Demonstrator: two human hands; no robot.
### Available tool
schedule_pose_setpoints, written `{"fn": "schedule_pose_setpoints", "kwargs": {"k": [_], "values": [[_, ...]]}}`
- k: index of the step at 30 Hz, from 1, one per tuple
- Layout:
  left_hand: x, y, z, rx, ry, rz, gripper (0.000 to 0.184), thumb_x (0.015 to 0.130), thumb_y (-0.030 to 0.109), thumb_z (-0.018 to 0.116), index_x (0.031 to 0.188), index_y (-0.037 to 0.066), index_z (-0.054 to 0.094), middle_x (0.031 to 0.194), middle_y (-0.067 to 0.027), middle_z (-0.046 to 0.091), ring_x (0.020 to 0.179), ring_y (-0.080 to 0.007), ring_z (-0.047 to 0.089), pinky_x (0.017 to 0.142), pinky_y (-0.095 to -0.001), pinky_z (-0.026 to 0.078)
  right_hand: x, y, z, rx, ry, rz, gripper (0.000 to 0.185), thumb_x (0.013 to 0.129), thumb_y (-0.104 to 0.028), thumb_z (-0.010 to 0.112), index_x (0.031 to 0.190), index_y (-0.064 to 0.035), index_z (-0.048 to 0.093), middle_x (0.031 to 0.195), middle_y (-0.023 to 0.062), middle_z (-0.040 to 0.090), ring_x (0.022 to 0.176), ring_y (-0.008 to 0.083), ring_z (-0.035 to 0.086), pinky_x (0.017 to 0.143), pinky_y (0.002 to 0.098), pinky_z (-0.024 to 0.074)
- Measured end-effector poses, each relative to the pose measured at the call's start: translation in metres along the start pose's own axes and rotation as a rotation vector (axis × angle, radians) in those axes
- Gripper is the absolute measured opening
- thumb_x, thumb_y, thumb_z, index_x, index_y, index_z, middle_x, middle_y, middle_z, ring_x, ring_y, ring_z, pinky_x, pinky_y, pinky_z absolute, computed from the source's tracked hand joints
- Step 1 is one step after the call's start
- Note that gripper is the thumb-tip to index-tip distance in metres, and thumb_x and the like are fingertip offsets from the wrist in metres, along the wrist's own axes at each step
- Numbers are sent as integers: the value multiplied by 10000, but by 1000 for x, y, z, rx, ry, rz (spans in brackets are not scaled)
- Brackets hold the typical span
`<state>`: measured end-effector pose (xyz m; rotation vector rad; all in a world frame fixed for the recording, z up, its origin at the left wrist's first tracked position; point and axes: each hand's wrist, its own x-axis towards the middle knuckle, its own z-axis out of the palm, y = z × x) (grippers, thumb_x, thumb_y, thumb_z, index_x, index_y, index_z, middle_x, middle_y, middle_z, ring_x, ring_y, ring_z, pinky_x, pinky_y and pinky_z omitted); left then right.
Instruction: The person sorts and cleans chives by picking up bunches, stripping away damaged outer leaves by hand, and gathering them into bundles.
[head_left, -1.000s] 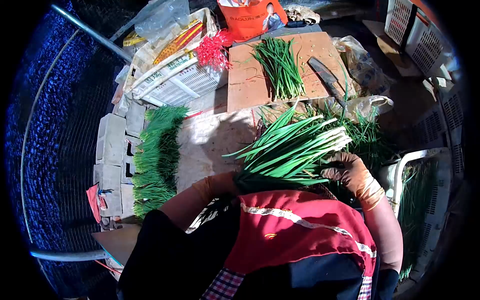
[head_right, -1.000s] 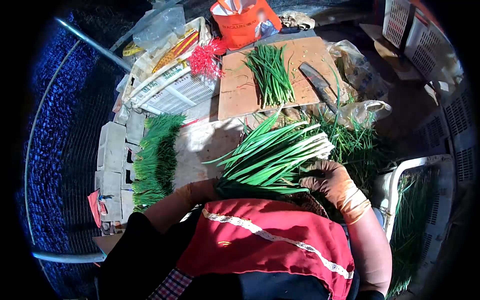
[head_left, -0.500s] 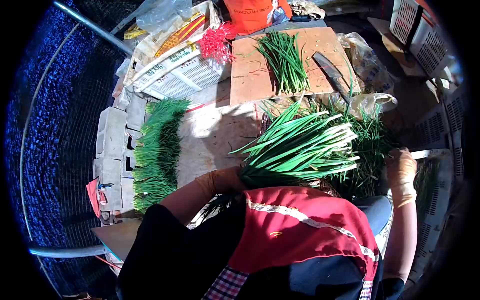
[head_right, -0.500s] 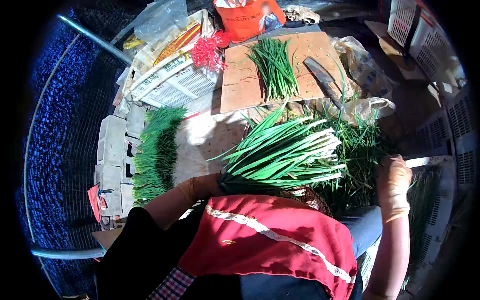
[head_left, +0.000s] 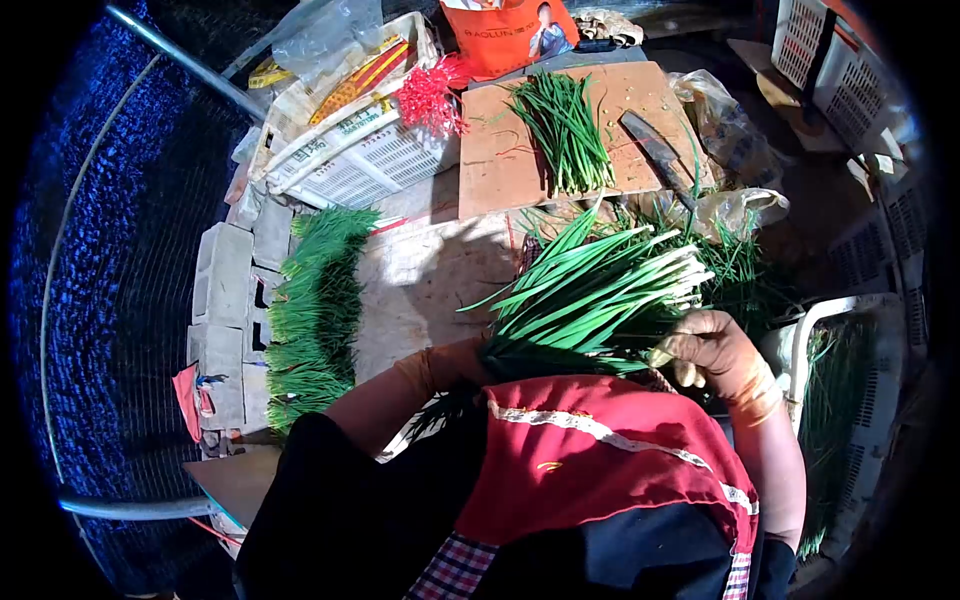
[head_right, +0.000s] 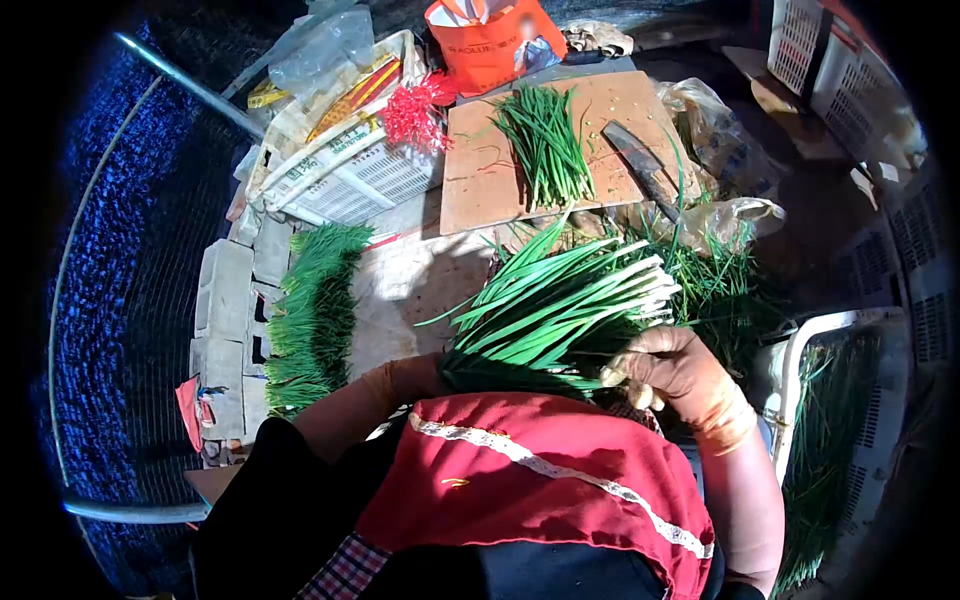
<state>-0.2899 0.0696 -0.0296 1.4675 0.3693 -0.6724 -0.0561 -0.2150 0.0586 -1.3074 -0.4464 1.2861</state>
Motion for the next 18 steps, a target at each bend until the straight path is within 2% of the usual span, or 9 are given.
{"fn": "schedule_pose_setpoints", "kwargs": {"k": [5, 6, 8, 9, 10, 12, 14, 16, 18], "values": [[2, 0, -1, -1, -6, 2, 509, 753, 149, 707, 1215, 48, 519, 1194, -59, 564, 1073, -127, 492, 969, -297, 371, -47, 8, -60, 286, 111, -406, 219, 716, -129, 714, 622, -60, 528, 697, 185, 654, 356, 138, 494, 359, 232, 365], [3, 1, -2, 4, -7, 2, 509, 752, 149, 707, 1214, 47, 520, 1193, -59, 564, 1072, -127, 493, 968, -297, 372, -50, 12, -75, 255, 212, -467, 222, 704, -164, 736, 635, -73, 545, 657, 177, 644, 372, 137, 504, 367, 244, 379], [5, 1, -3, 8, -5, 0, 508, 752, 148, 708, 1212, 47, 521, 1191, -58, 565, 1070, -126, 493, 966, -297, 373, -43, 17, -103, -208, 552, 47, 250, 688, -227, 758, 692, -58, 574, 707, 153, 654, 496, 177, 582, 466, 289, 461], [6, 2, -4, 18, -6, -3, 507, 751, 147, 708, 1212, 47, 521, 1191, -58, 566, 1070, -126, 494, 966, -297, 373, -28, 81, -159, -1158, 683, 92, 340, 679, -296, 767, 816, -27, 610, 824, 135, 660, 710, 216, 635, 627, 309, 497], [6, 4, -4, 17, -7, -5, 506, 751, 147, 708, 1211, 47, 522, 1190, -58, 566, 1069, -126, 494, 965, -297, 374, -31, 41, -122, -1306, 785, 355, 478, 675, -342, 766, 988, -13, 613, 966, 140, 648, 870, 241, 626, 768, 312, 479], [7, 7, -5, 18, -4, -6, 505, 750, 146, 708, 1210, 47, 523, 1188, -58, 567, 1068, -126, 494, 963, -297, 375, -2, 54, -120, -676, 808, -63, 506, 706, -311, 754, 1081, -10, 596, 1014, 156, 638, 888, 223, 621, 792, 305, 469], [6, 11, -3, 24, -3, -11, 504, 749, 145, 709, 1208, 46, 524, 1187, -58, 568, 1066, -126, 495, 962, -297, 376, 23, 36, -86, -417, 699, -235, 418, 762, -208, 717, 1095, 13, 591, 1007, 136, 645, 875, 180, 610, 796, 279, 464], [7, 12, -2, 27, -3, -17, 503, 749, 144, 709, 1207, 46, 525, 1185, -58, 569, 1065, -125, 496, 960, -297, 377, 43, 25, -65, -136, 480, -220, 260, 804, -108, 667, 1025, 21, 617, 924, 93, 659, 813, 133, 596, 756, 249, 469], [8, 13, -3, 30, 0, -22, 502, 748, 143, 709, 1205, 46, 526, 1183, -58, 570, 1063, -125, 496, 959, -297, 379, 63, 36, -64, -8, 446, -228, 96, 805, -61, 655, 871, 3, 629, 774, 37, 646, 661, 100, 558, 641, 227, 460]]}}
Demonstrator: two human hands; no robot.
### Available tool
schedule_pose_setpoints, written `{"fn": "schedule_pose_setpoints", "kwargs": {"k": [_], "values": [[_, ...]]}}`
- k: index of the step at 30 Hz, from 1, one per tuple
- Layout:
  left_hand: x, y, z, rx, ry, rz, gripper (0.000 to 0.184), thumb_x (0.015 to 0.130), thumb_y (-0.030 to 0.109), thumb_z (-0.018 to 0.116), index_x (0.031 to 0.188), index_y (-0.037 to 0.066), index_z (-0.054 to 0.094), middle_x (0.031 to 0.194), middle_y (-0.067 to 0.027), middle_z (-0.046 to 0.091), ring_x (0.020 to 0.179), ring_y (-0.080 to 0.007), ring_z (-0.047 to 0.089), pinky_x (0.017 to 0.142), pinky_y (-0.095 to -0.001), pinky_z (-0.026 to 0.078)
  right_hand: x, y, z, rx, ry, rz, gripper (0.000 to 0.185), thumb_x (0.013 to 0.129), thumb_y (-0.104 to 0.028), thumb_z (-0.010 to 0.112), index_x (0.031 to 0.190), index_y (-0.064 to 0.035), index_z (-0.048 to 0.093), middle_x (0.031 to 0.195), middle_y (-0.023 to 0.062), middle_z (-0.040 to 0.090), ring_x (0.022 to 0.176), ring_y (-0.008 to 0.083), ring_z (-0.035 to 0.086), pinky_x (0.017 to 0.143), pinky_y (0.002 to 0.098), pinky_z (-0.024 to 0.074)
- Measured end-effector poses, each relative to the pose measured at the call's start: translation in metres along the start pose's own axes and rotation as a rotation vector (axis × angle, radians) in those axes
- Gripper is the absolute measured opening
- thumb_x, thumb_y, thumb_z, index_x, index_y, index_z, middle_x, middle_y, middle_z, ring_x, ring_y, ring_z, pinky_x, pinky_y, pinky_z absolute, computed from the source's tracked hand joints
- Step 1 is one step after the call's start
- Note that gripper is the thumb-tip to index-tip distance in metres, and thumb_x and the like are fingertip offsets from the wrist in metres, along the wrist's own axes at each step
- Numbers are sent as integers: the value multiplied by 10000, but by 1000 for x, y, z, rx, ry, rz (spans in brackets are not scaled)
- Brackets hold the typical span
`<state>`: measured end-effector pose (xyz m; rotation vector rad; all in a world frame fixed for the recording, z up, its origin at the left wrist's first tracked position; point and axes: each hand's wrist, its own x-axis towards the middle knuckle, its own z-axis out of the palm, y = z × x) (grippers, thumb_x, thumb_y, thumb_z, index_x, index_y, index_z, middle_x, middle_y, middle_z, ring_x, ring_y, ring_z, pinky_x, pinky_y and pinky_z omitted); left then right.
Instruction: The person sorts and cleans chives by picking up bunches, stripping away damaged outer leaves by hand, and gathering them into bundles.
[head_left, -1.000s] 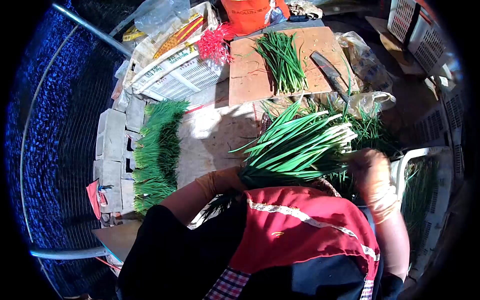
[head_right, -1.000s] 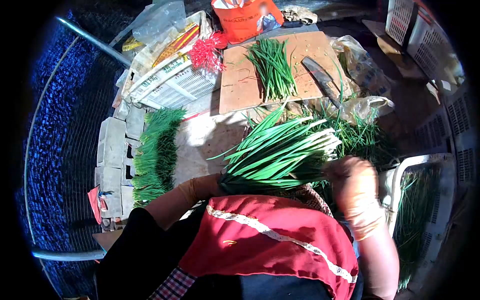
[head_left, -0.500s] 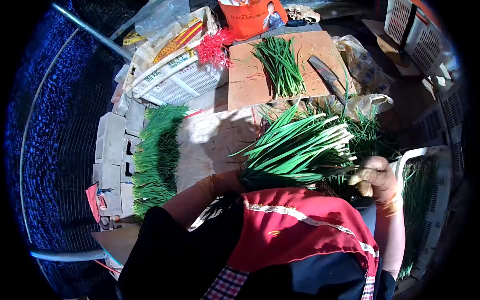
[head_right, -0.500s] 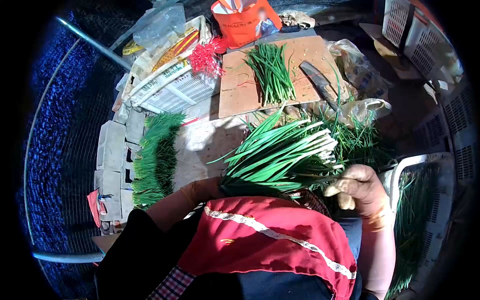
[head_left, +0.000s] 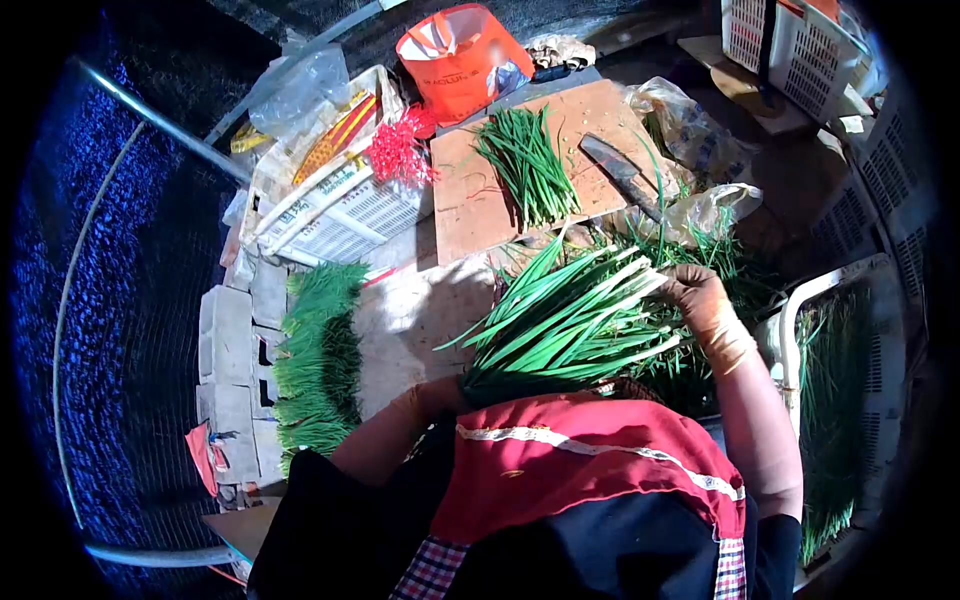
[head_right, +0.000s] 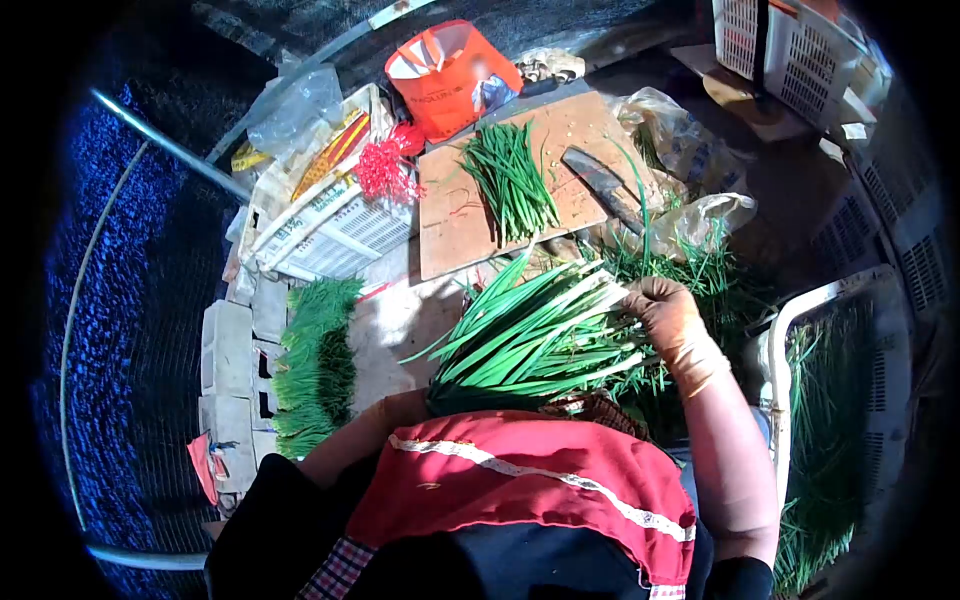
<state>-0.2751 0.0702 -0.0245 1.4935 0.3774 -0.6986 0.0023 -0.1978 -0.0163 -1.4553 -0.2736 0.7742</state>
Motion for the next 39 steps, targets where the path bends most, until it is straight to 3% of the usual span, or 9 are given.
{"fn": "schedule_pose_setpoints", "kwargs": {"k": [6, 9, 12, 16, 20, 23, 25, 31, 39], "values": [[4, 2, 0, -6, -7, -29, 499, 746, 140, 710, 1201, 45, 529, 1178, -57, 572, 1059, -124, 498, 954, -297, 382, 4, -8, -29, -657, 595, -657, 81, 760, -54, 662, 832, -46, 627, 795, 110, 610, 748, 240, 591, 708, 319, 464], [3, 4, -1, -8, -5, -33, 497, 745, 139, 711, 1199, 45, 531, 1176, -57, 573, 1057, -124, 499, 952, -297, 384, -20, -54, -113, -1146, 848, -497, 110, 764, -105, 547, 806, -56, 636, 881, 144, 626, 786, 328, 605, 730, 385, 482], [5, 5, -2, -3, -8, -40, 495, 744, 137, 711, 1196, 45, 532, 1174, -57, 575, 1055, -124, 500, 950, -297, 386, -32, -49, -146, -1678, 681, 246, 173, 788, -194, 540, 816, -47, 628, 913, 156, 627, 850, 332, 607, 742, 396, 486], [5, 8, -2, 1, -11, -47, 493, 742, 136, 712, 1193, 44, 534, 1170, -56, 576, 1052, -123, 501, 947, -297, 388, -29, -29, -55, -833, 221, -524, 188, 709, -111, 698, 885, -59, 655, 963, 157, 630, 939, 248, 589, 803, 343, 463], [4, 9, 1, 5, -8, -45, 491, 741, 134, 713, 1190, 44, 536, 1167, -56, 578, 1050, -122, 503, 944, -297, 390, -2, -17, 3, -472, -180, -200, 280, 675, -143, 757, 924, -55, 664, 824, 124, 660, 746, 246, 627, 712, 323, 483], [4, 8, 4, -3, -7, -38, 489, 740, 132, 713, 1188, 43, 538, 1165, -56, 579, 1047, -122, 504, 942, -297, 392, 43, 21, 7, -548, -305, -2, 253, 783, -191, 593, 991, -47, 602, 966, 90, 626, 833, 175, 596, 782, 331, 448], [4, 8, 4, -4, -3, -40, 488, 739, 131, 714, 1187, 43, 539, 1163, -56, 580, 1046, -122, 504, 940, -297, 393, 20, -1, 11, -520, -218, -30, 256, 674, -168, 737, 864, -27, 640, 751, 81, 666, 669, 138, 599, 645, 297, 475], [2, 8, 4, -7, 0, -39, 485, 737, 129, 715, 1182, 42, 542, 1158, -55, 583, 1042, -121, 506, 936, -297, 397, 29, 46, 11, -172, -117, -152, 204, 775, -48, 646, 970, -13, 598, 873, 88, 659, 777, 140, 584, 736, 286, 470], [-3, 9, 3, -16, 8, -29, 481, 735, 125, 716, 1176, 41, 546, 1152, -55, 586, 1036, -120, 509, 930, -297, 401, 28, 37, 7, -862, -238, -521, 217, 772, -153, 671, 934, -16, 623, 839, 68, 671, 736, 198, 624, 703, 305, 488]]}}
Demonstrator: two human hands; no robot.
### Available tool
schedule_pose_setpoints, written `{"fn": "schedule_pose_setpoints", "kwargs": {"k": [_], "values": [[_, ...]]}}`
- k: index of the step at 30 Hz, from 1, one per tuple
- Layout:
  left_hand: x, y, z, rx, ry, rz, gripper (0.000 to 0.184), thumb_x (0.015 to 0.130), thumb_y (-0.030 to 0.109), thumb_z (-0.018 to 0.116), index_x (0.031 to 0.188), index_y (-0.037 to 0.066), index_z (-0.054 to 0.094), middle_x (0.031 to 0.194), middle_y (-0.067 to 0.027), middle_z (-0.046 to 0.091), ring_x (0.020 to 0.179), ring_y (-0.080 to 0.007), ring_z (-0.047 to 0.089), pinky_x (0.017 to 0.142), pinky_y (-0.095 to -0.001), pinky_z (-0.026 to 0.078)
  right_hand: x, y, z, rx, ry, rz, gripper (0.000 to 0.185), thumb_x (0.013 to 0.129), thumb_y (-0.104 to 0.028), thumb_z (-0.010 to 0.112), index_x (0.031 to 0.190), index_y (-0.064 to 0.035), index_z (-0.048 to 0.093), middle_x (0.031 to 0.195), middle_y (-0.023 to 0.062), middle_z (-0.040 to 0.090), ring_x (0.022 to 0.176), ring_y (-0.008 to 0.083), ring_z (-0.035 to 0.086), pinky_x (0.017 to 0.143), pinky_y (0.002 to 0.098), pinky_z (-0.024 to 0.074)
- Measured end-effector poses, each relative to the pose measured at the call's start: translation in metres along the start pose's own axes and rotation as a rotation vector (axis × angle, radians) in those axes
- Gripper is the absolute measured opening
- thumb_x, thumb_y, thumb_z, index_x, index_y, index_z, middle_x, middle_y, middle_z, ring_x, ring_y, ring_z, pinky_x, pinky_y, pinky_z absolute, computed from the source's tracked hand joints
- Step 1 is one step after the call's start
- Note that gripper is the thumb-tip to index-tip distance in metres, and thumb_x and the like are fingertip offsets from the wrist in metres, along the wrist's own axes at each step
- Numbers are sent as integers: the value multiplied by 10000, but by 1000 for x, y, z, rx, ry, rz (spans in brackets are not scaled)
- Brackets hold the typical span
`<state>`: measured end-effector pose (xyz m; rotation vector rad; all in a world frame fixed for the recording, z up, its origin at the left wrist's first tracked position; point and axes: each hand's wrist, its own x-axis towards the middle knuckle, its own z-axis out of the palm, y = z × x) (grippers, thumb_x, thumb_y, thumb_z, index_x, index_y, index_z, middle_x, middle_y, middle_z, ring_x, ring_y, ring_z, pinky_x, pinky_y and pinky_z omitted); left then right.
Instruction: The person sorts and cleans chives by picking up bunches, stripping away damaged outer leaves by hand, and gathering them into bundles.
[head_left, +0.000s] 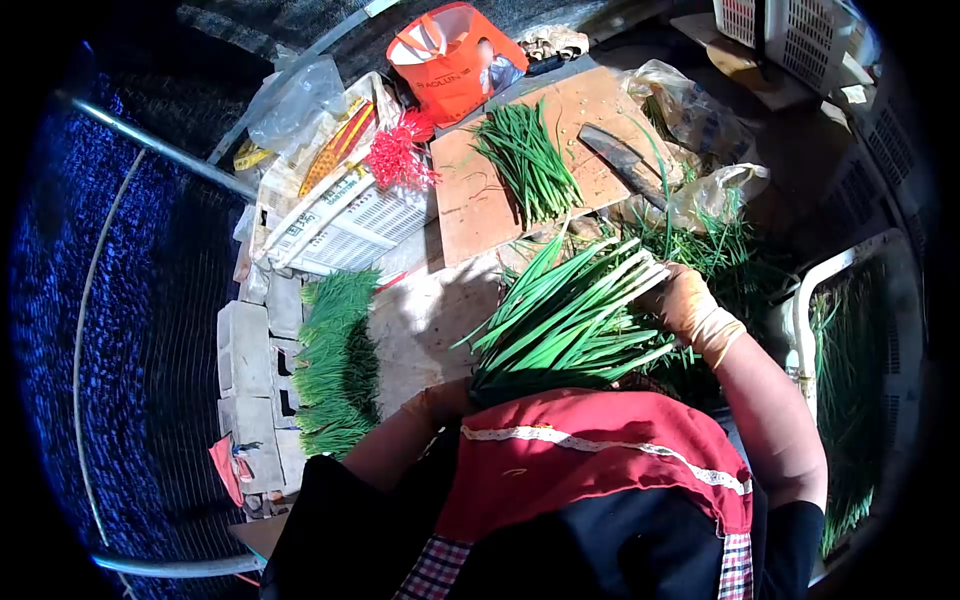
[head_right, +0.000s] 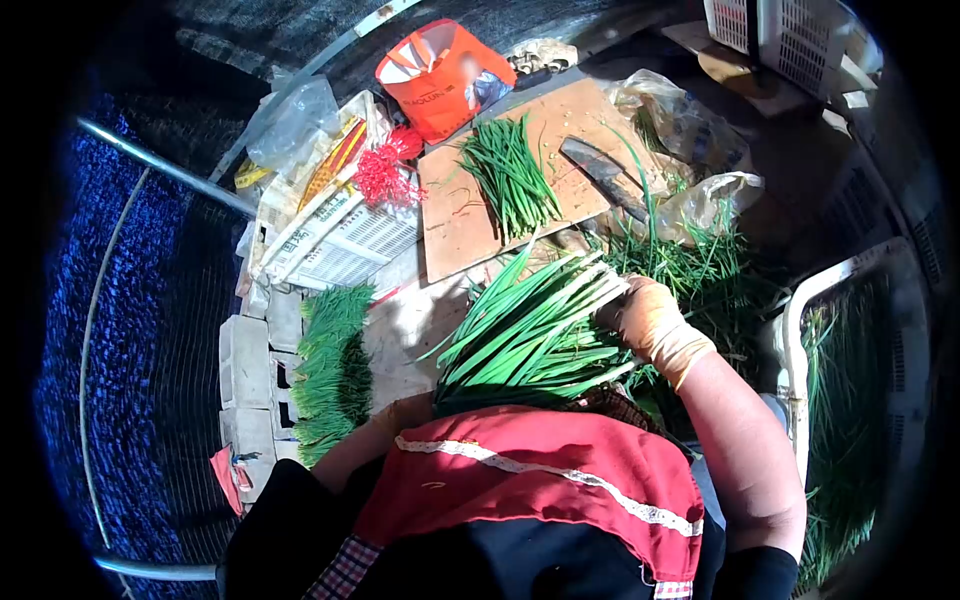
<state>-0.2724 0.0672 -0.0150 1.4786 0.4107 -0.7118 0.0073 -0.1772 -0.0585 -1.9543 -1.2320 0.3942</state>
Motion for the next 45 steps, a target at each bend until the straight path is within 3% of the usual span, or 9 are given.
{"fn": "schedule_pose_setpoints", "kwargs": {"k": [3, 7, 17, 20, 23, 29, 32, 36, 45], "values": [[0, 0, -1, -3, 3, 3, 479, 733, 123, 716, 1174, 41, 548, 1149, -54, 588, 1034, -120, 509, 927, -297, 403, -3, -18, 4, 904, 140, 413, 121, 804, -72, 637, 907, -11, 621, 816, 50, 661, 699, 136, 603, 663, 260, 483], [-3, -3, -1, -13, 4, 6, 477, 732, 122, 717, 1171, 41, 550, 1146, -54, 589, 1031, -119, 511, 924, -297, 405, -11, -27, -10, 1013, 268, 610, 152, 873, -140, 580, 942, -5, 581, 829, 44, 628, 661, 105, 573, 603, 226, 462], [-11, -12, 1, -42, 19, 55, 471, 729, 117, 719, 1164, 39, 555, 1138, -53, 594, 1025, -118, 514, 917, -297, 411, -94, 44, -120, -252, 457, 902, 108, 823, -99, 517, 872, -29, 583, 813, 71, 606, 715, 175, 575, 663, 296, 443], [-10, -15, 2, -42, 22, 67, 470, 728, 115, 719, 1162, 39, 557, 1136, -53, 595, 1022, -117, 515, 914, -297, 413, -87, 34, -103, 139, 504, 726, 176, 840, -160, 540, 947, -28, 585, 913, 144, 622, 752, 238, 617, 670, 337, 472], [-12, -17, 2, -42, 26, 72, 468, 727, 114, 720, 1160, 39, 558, 1133, -53, 596, 1020, -117, 516, 912, -297, 415, -59, -54, -80, -584, 387, 374, 214, 759, -218, 657, 895, -54, 630, 818, 153, 636, 789, 320, 612, 673, 384, 480], [-13, -22, 7, -50, 39, 87, 465, 724, 111, 721, 1155, 38, 561, 1128, -52, 599, 1016, -116, 518, 908, -297, 418, -30, -93, 2, -393, 67, 206, 59, 718, -65, 680, 762, -33, 655, 723, 85, 642, 699, 220, 606, 638, 322, 484], [-12, -24, 7, -60, 38, 98, 463, 723, 110, 721, 1153, 38, 563, 1126, -52, 600, 1014, -116, 518, 905, -297, 420, -40, -52, -1, 764, 363, 479, 38, 771, -27, 623, 775, -22, 661, 729, 81, 642, 699, 142, 582, 662, 264, 450], [-12, -25, 6, -68, 41, 113, 461, 722, 108, 722, 1150, 37, 565, 1123, -52, 602, 1011, -115, 520, 902, -297, 422, -62, -35, -97, 123, 656, 558, 191, 780, -189, 640, 737, -4, 642, 652, 57, 627, 589, 111, 534, 595, 290, 436], [-9, -26, 8, -70, 44, 136, 456, 719, 104, 723, 1143, 36, 570, 1115, -51, 606, 1005, -114, 523, 896, -297, 428, -45, -51, -30, 553, -193, 621, 286, 785, -246, 665, 928, 2, 661, 856, 95, 653, 759, 151, 574, 720, 297, 455]]}}
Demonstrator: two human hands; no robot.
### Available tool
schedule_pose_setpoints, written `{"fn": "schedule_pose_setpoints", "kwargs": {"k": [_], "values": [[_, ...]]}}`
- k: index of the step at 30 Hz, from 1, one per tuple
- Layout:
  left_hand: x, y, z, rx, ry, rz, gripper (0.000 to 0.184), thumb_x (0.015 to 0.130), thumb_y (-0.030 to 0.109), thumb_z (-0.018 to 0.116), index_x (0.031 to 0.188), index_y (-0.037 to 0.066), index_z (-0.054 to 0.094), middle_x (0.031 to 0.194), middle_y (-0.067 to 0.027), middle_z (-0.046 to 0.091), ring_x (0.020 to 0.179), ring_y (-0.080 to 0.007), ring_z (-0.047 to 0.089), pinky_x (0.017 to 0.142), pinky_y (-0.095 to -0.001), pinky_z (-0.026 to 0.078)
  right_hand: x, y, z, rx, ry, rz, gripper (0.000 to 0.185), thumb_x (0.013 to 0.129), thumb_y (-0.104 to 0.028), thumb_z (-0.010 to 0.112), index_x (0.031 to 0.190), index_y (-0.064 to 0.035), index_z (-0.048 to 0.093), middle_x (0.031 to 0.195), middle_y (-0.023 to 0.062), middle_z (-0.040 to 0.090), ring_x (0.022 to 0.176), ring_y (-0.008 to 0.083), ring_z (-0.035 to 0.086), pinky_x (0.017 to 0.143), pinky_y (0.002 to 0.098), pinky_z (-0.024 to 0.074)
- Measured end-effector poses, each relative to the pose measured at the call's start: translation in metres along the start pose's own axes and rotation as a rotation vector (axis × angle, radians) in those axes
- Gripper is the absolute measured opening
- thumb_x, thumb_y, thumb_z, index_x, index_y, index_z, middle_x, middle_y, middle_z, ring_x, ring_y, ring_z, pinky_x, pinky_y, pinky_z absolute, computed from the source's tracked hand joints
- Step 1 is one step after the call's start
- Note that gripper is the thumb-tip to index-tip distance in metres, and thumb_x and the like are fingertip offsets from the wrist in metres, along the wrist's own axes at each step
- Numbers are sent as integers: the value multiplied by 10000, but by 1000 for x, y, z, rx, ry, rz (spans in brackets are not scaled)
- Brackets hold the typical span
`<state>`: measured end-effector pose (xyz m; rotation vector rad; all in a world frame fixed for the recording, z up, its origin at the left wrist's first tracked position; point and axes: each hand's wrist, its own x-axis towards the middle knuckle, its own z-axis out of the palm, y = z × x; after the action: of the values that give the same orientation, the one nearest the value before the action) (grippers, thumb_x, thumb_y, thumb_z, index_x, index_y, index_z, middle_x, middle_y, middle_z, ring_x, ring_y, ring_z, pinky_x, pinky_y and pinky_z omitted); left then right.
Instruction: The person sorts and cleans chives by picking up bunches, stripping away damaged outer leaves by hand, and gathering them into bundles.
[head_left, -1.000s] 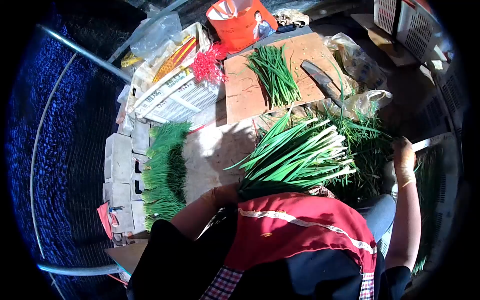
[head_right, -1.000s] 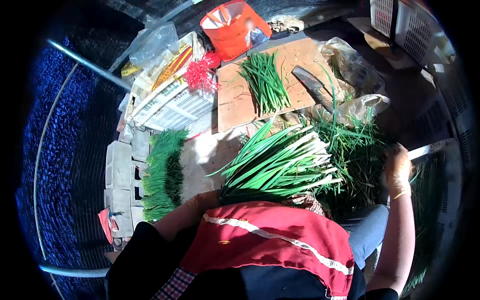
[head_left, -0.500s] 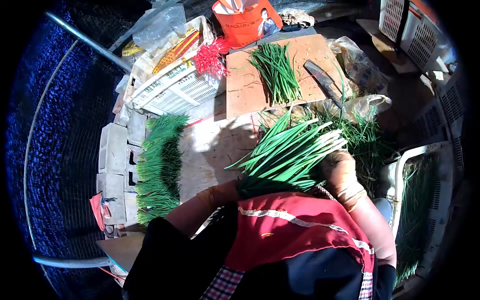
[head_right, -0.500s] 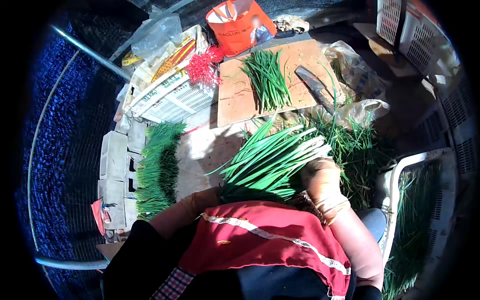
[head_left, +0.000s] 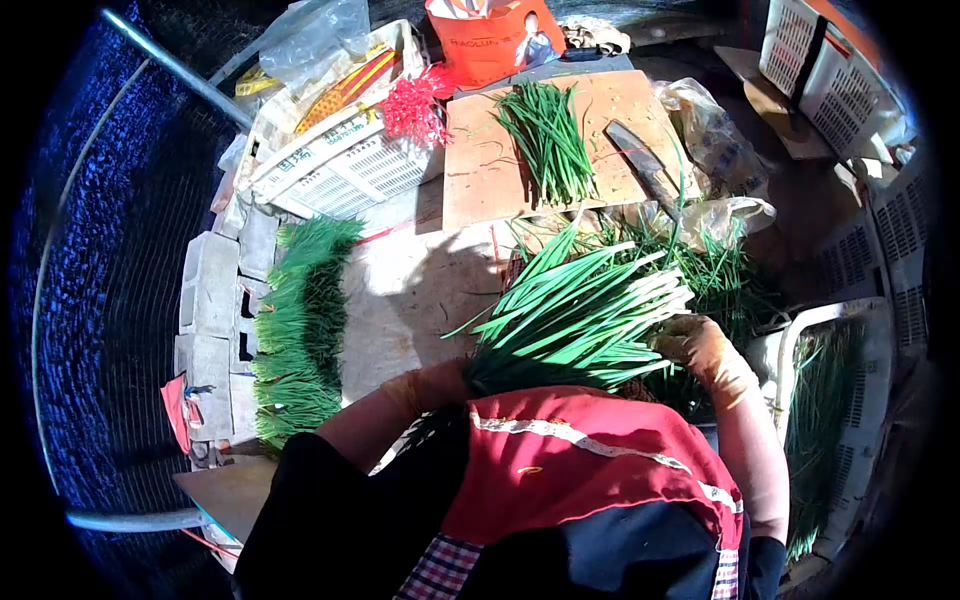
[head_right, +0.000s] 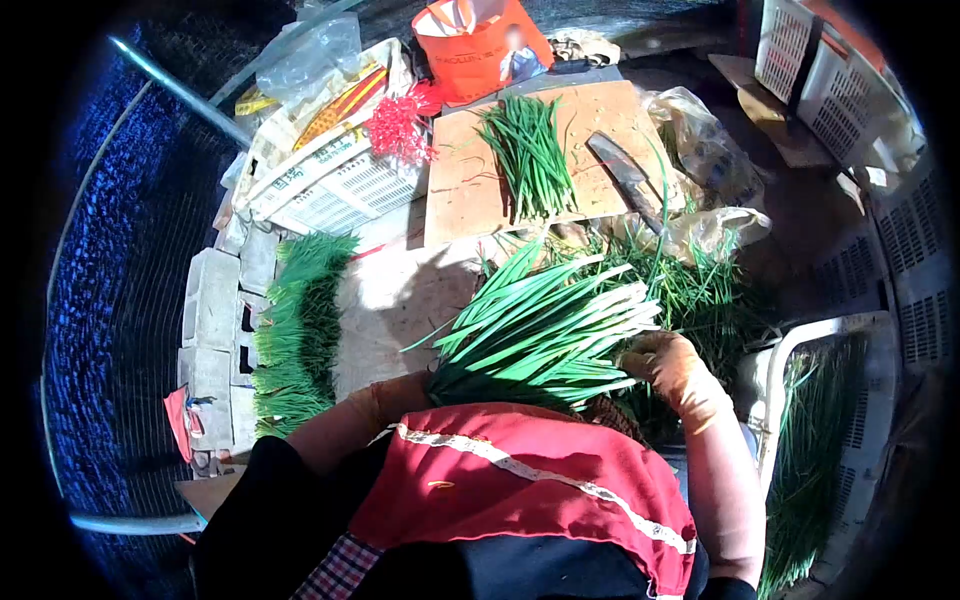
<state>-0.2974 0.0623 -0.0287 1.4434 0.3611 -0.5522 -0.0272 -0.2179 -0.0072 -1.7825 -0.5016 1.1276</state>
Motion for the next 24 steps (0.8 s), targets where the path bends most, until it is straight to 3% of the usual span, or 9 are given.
{"fn": "schedule_pose_setpoints", "kwargs": {"k": [1, 4, 5, 10, 12, 16, 18, 22, 24], "values": [[0, -1, 0, 1, 6, 1, 456, 719, 103, 724, 1143, 36, 570, 1114, -51, 606, 1004, -114, 523, 895, -297, 428, -3, -2, -2, 80, -8, -2, 230, 780, -197, 649, 879, 10, 648, 830, 95, 626, 739, 142, 550, 712, 297, 446], [0, -1, 1, -1, 14, 5, 454, 718, 102, 724, 1140, 36, 572, 1112, -51, 608, 1002, -113, 524, 893, -297, 430, -3, 6, -8, -505, -33, -490, 187, 755, -169, 656, 855, -12, 647, 882, 86, 585, 830, 179, 544, 732, 317, 444], [0, -1, 1, -3, 16, 11, 454, 717, 101, 724, 1140, 35, 572, 1111, -51, 608, 1002, -113, 524, 892, -297, 431, -15, -6, 7, -194, 171, -181, 138, 741, -108, 649, 842, -14, 648, 872, 79, 573, 844, 196, 545, 751, 330, 448], [-4, 11, 14, -70, 48, 73, 451, 715, 99, 725, 1136, 35, 575, 1107, -50, 610, 998, -113, 526, 888, -297, 434, -2, 17, 6, -173, 68, -304, 127, 797, -72, 595, 894, 2, 632, 893, 102, 610, 842, 182, 565, 759, 301, 457], [-5, 7, 17, -114, 101, 3, 444, 719, 98, 723, 1133, 33, 576, 1114, -53, 608, 1006, -113, 522, 894, -301, 430, 0, 30, 2, 43, 352, -137, 227, 805, -68, 596, 1013, 20, 584, 857, 88, 629, 796, 193, 596, 752, 279, 468], [-2, -14, 9, 99, 78, 31, 423, 726, 114, 723, 1114, 21, 582, 1108, -63, 612, 1000, -108, 523, 897, -307, 429, 13, 85, -62, -576, 868, -104, 125, 784, -134, 594, 843, -36, 644, 805, 128, 641, 764, 243, 625, 740, 332, 478], [-5, -12, 9, 248, 73, 7, 393, 738, 117, 707, 1099, 17, 588, 1102, -72, 616, 988, -109, 534, 884, -302, 434, 5, 66, -83, -513, 987, -119, 140, 792, -152, 616, 813, -14, 620, 798, 82, 644, 717, 165, 581, 705, 292, 464], [-12, -1, 22, 229, 132, -81, 339, 776, 153, 667, 1076, 14, 594, 1066, -100, 632, 966, -135, 561, 866, -310, 444, -3, -16, -59, -287, 819, -43, 375, 752, -275, 717, 931, 42, 627, 886, 140, 654, 787, 206, 605, 745, 296, 463], [-20, 21, 27, 568, 216, -24, 300, 809, 174, 624, 1066, 21, 595, 1036, -131, 640, 959, -165, 581, 854, -327, 452, 12, -21, -37, -46, 513, -77, 472, 740, -273, 747, 1028, 71, 602, 943, 122, 652, 818, 181, 592, 770, 286, 470]]}}
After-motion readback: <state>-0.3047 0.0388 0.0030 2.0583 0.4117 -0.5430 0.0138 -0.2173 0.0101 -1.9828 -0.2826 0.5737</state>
